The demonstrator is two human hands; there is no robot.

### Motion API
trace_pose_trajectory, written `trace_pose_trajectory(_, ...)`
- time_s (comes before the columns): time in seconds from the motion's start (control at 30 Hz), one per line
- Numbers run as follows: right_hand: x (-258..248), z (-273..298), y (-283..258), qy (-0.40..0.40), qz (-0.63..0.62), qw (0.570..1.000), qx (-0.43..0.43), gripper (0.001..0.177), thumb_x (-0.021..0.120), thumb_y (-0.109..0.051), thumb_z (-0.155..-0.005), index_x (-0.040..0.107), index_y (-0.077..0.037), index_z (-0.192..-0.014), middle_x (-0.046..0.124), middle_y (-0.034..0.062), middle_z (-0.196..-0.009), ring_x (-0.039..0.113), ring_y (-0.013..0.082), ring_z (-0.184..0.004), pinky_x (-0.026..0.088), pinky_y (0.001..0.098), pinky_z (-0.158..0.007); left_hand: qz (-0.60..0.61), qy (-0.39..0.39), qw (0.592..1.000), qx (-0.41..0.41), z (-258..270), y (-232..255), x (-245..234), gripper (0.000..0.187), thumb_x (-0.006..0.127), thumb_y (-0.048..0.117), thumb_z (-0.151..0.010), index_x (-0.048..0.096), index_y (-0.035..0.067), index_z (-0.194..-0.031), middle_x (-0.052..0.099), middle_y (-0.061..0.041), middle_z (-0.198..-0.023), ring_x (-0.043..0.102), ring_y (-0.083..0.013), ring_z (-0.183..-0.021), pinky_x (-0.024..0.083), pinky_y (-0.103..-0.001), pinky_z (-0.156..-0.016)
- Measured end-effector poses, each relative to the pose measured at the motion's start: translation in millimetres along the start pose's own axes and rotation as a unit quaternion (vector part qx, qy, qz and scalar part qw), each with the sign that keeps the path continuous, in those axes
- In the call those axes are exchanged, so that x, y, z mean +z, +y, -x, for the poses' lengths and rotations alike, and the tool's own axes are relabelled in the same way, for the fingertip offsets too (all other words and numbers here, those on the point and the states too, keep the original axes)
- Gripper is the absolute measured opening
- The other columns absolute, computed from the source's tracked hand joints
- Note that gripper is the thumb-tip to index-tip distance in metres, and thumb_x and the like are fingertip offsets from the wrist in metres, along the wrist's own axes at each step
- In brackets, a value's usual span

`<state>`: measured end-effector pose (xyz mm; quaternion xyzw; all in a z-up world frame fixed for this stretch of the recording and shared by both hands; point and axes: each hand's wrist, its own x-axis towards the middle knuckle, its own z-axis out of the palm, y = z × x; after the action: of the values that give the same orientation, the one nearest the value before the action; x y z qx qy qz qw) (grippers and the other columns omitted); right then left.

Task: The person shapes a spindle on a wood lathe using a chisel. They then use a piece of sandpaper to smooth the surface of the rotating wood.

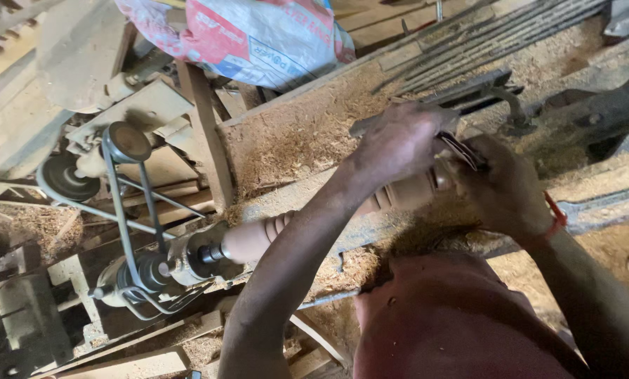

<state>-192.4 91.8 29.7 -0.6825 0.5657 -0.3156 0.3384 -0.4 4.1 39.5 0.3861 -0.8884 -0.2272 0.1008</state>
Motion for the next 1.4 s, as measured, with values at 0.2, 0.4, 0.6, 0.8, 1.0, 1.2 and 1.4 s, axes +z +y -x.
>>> trace_pose_trajectory(0.2, -15.3, 29.4, -22.2, 0.033, 0.080, 0.993, -0.082, 0.010, 0.064, -0.011, -0.100, 0.067, -0.006, -0.108, 0.062, 0.0048, -0.064, 0.051, 0.0153, -0.044, 0.039, 0.0352, -0.042, 0.043, 0.134, 0.987, 0.079, 32.1, 21.6, -8.9, 0.009, 0.072, 0.006, -0.100, 0.072, 0.015, -0.102, 0.076, -0.001, -0.099, 0.071, -0.0101, -0.086, 0.065, -0.025, -0.073)
trace_pose_trajectory(0.4, 12.2, 59.9, -33.8, 0.028, 0.133, 0.971, -0.198, 0.029, 0.066, -0.009, -0.092, 0.064, -0.004, -0.121, 0.066, 0.0093, -0.071, 0.059, 0.0191, -0.051, 0.047, 0.0388, -0.046, 0.076, 0.162, 0.982, 0.057, 107.0, 46.1, -15.4, 0.037, 0.055, -0.018, -0.087, 0.072, 0.008, -0.107, 0.077, -0.012, -0.110, 0.069, -0.0113, -0.072, 0.052, -0.026, -0.051)
trace_pose_trajectory(0.6, 51.6, 75.9, -32.9, -0.042, 0.185, 0.951, -0.245, 0.048, 0.066, -0.005, -0.083, 0.060, 0.005, -0.129, 0.071, 0.0094, -0.074, 0.069, 0.0220, -0.058, 0.058, 0.0380, -0.051, 0.004, 0.224, 0.973, 0.046, 164.4, 56.9, 5.7, 0.023, 0.066, 0.004, -0.089, 0.070, 0.010, -0.111, 0.075, -0.012, -0.121, 0.075, -0.0198, -0.091, 0.065, -0.029, -0.076)
trace_pose_trajectory(0.8, 75.3, 77.0, -27.6, -0.032, 0.209, 0.932, -0.294, 0.042, 0.066, -0.008, -0.084, 0.060, 0.012, -0.121, 0.070, 0.0092, -0.074, 0.072, 0.0230, -0.065, 0.060, 0.0375, -0.060, -0.008, 0.189, 0.982, 0.028, 172.5, 35.7, 34.0, 0.019, 0.070, -0.006, -0.097, 0.075, 0.007, -0.109, 0.078, -0.009, -0.108, 0.076, -0.0152, -0.087, 0.065, -0.026, -0.075)
trace_pose_trajectory(1.0, 91.1, 74.2, -18.3, -0.033, 0.283, 0.912, -0.295, 0.037, 0.067, -0.010, -0.088, 0.064, 0.012, -0.117, 0.071, 0.0087, -0.076, 0.072, 0.0199, -0.068, 0.060, 0.0345, -0.061, 0.017, 0.220, 0.972, 0.086, 165.5, 12.4, 32.6, 0.017, 0.073, -0.003, -0.092, 0.072, 0.008, -0.105, 0.077, -0.007, -0.110, 0.077, -0.0159, -0.095, 0.067, -0.028, -0.084)
trace_pose_trajectory(1.2, 100.5, 66.1, -16.0, 0.031, 0.297, 0.907, -0.298, 0.033, 0.065, -0.013, -0.090, 0.065, 0.010, -0.115, 0.072, 0.0103, -0.082, 0.072, 0.0202, -0.070, 0.060, 0.0347, -0.064, 0.052, 0.117, 0.990, 0.056, 162.0, -3.1, 21.3, 0.038, 0.082, 0.011, -0.084, 0.071, 0.005, -0.119, 0.071, -0.011, -0.125, 0.075, -0.0250, -0.103, 0.065, -0.034, -0.090)
trace_pose_trajectory(1.4, 102.8, 61.2, -23.8, 0.052, 0.311, 0.907, -0.279, 0.038, 0.064, -0.014, -0.090, 0.064, 0.010, -0.119, 0.075, 0.0136, -0.090, 0.071, 0.0205, -0.069, 0.058, 0.0334, -0.062, 0.006, 0.092, 0.991, 0.092, 155.6, -16.5, 25.5, 0.052, 0.083, 0.011, -0.079, 0.068, 0.003, -0.128, 0.065, -0.011, -0.133, 0.072, -0.0275, -0.115, 0.063, -0.034, -0.097)
